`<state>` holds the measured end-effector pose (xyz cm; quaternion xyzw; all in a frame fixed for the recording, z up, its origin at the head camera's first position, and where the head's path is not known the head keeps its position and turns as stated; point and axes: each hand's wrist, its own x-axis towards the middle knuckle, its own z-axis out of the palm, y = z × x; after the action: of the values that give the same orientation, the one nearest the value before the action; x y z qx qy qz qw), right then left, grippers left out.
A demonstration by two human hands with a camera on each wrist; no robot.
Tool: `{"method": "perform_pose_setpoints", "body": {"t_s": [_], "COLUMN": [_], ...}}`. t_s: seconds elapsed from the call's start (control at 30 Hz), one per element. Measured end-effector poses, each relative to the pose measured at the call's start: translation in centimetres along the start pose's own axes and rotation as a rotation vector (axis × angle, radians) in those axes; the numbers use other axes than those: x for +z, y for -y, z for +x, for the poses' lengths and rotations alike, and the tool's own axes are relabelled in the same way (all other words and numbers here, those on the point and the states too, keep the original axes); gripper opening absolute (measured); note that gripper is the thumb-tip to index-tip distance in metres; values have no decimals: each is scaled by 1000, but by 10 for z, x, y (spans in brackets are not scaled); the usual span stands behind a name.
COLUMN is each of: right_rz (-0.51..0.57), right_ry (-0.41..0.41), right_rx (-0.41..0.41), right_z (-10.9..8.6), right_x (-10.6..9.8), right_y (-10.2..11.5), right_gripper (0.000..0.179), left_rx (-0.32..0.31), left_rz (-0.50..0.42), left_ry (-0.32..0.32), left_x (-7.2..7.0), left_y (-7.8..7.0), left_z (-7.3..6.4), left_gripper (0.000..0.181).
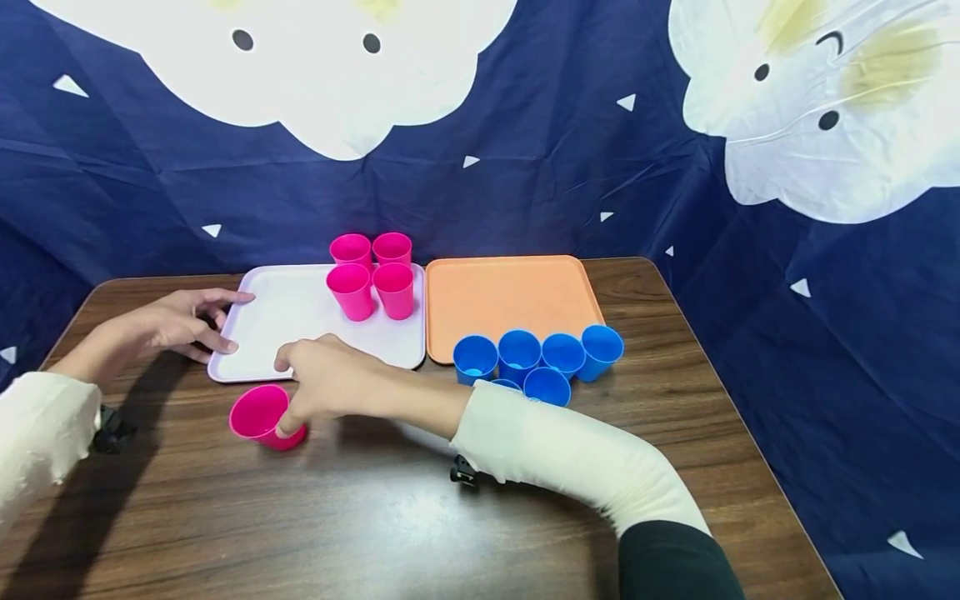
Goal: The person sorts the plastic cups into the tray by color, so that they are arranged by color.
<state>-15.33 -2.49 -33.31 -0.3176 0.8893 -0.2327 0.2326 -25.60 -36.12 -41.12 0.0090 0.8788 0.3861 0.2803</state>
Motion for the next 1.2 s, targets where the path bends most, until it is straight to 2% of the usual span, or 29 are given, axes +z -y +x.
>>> {"method": "perform_pose_setpoints", "body": {"t_s": [0.37, 0.73, 0.97, 1.2], "right_rz": [-47, -43, -37, -12], "right_ry": [4, 15, 3, 5], "right_rx": [-6, -6, -13, -21], "right_z": [9, 14, 17, 16], "right_x": [12, 21, 26, 26], "right_y": [10, 7, 6, 6], "right_gripper": [81, 66, 69, 63], "left_rx": [14, 21, 19, 23], "left_rz": [12, 21, 20, 20], "left_ry": [-9, -5, -6, 1], "left_x": [1, 1, 1, 1], "left_y": [1, -1, -1, -2], "left_z": [-1, -3, -3, -3], "left_gripper": [102, 101, 101, 101]}}
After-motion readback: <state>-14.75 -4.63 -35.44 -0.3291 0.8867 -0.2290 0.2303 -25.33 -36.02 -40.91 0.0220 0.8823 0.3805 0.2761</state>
